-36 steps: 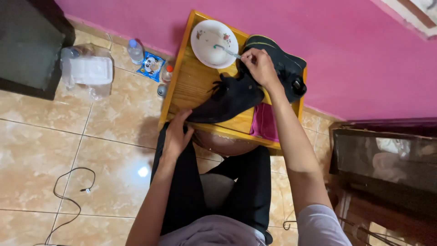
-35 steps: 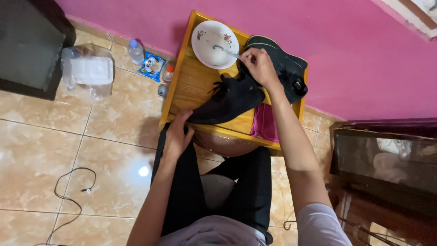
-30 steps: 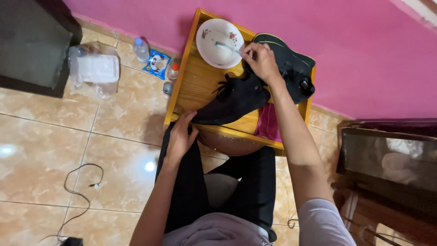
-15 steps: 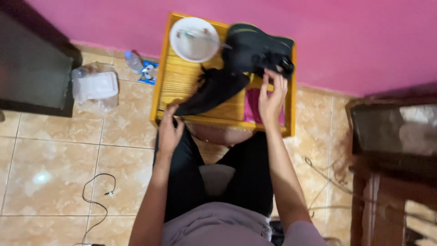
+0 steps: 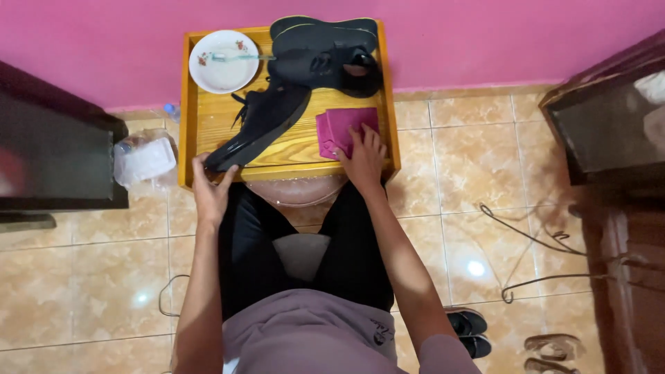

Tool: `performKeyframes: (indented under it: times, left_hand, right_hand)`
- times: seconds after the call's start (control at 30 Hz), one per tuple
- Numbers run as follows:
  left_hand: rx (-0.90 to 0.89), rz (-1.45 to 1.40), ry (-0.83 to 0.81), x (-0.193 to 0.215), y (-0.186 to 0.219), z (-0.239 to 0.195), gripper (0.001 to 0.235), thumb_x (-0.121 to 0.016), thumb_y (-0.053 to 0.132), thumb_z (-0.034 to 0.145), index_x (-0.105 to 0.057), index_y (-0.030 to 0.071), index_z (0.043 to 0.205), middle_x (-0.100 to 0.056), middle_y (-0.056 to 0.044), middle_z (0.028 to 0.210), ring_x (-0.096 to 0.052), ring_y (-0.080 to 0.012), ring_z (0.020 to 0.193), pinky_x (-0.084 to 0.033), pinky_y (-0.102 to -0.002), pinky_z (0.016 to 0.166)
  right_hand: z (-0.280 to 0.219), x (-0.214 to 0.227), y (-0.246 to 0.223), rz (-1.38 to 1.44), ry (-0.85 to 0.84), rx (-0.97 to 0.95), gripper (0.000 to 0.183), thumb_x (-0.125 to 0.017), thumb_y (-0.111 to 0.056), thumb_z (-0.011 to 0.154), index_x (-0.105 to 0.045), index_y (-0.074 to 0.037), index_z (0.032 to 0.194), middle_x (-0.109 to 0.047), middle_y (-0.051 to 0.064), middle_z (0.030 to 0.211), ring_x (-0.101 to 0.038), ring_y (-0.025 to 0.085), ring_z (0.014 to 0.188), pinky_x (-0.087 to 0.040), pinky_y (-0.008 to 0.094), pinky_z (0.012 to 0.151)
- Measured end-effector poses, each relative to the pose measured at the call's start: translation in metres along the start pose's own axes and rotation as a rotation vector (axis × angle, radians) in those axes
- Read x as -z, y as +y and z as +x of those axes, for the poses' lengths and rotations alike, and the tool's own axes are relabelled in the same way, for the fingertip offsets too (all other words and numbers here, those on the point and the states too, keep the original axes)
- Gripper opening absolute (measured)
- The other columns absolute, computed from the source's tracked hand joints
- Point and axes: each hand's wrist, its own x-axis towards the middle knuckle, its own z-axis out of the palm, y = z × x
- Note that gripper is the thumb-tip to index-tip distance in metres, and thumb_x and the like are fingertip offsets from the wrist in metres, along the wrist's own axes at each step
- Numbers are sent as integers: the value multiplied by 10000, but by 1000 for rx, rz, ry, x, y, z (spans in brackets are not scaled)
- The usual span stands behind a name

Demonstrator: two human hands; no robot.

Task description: The person wipes a black shoe with a pink cloth on a wooden table. They rotate the shoe to clean different sides and then use a toothbrush to scrub the sole.

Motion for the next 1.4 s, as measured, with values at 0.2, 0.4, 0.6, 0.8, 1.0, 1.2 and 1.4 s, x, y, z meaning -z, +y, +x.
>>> performKeyframes:
  times: [0.2, 0.4, 0.6, 0.8, 1.0, 1.2, 1.4]
  left_hand:
    - [76, 181, -98, 17, 4, -21, 522, -860, 284, 910, -491, 143, 1252, -633, -174, 1087, -667, -355, 1020, -546, -480, 817]
    - [34, 167, -64, 17, -24, -37, 542, -887, 268, 862, -519, 78, 1211, -546, -233, 1132, -625, -450, 1091, -547, -478, 912]
    - [23, 27, -74, 14, 2, -37, 540, -855, 147, 852, -508, 136, 1265, -598, -167, 1173, -622, -349, 1137, -492, -438, 994]
    - [-160, -38, -81, 14, 7, -33, 478, -837, 64, 834, -610, 74, 1255, -614, -250, 1165, -587, -486, 1168, -451, -543, 1031]
    - [-57, -28, -153, 41, -16, -48, 387, -845, 119, 828, -674, 179, 1170, -641, -86, 1314, -590, -353, 1270, -414, -458, 1113]
    - [-102, 0, -209, 53, -6, -53, 384, -835, 64, 800, -681, 182, 1132, -635, -52, 1327, -573, -375, 1274, -411, -483, 1109]
    - [-128, 31, -196, 53, 7, -50, 418, -785, 32, 820, -657, 203, 1180, -614, -72, 1366, -572, -419, 1236, -425, -519, 1083]
  right_hand:
    - [25, -11, 35, 158, 206, 39, 494, -631, -341, 1004, -531, -116, 1433, -535, 199, 1361, -557, 410, 1262, -475, 492, 1019]
    - [36, -23, 17, -69, 107, -83, 1041, -847, -143, 737, -280, -130, 1609, -550, 226, 1255, -550, 426, 1177, -497, 548, 913]
    - [51, -45, 38, 363, -46, -344, 478, -784, -299, 798, -736, -138, 1245, -762, 146, 1046, -730, 346, 1031, -580, 460, 833]
    - [32, 24, 5, 869, 22, -458, 441, -912, -327, 800, -726, -162, 1163, -737, 81, 1031, -726, 233, 969, -544, 371, 841]
    - [37, 19, -16, 863, 364, -215, 425, -694, -15, 873, -567, -121, 1264, -641, 164, 1161, -610, 247, 1107, -463, 404, 1023]
    - [58, -38, -77, 747, 394, 38, 685, -624, 128, 860, -522, -105, 1496, -649, 312, 1294, -626, 425, 1223, -526, 523, 1017]
    - [44, -55, -127, 853, 202, 63, 565, -546, 173, 975, -498, -25, 1502, -501, 242, 1518, -474, 354, 1425, -370, 498, 1222]
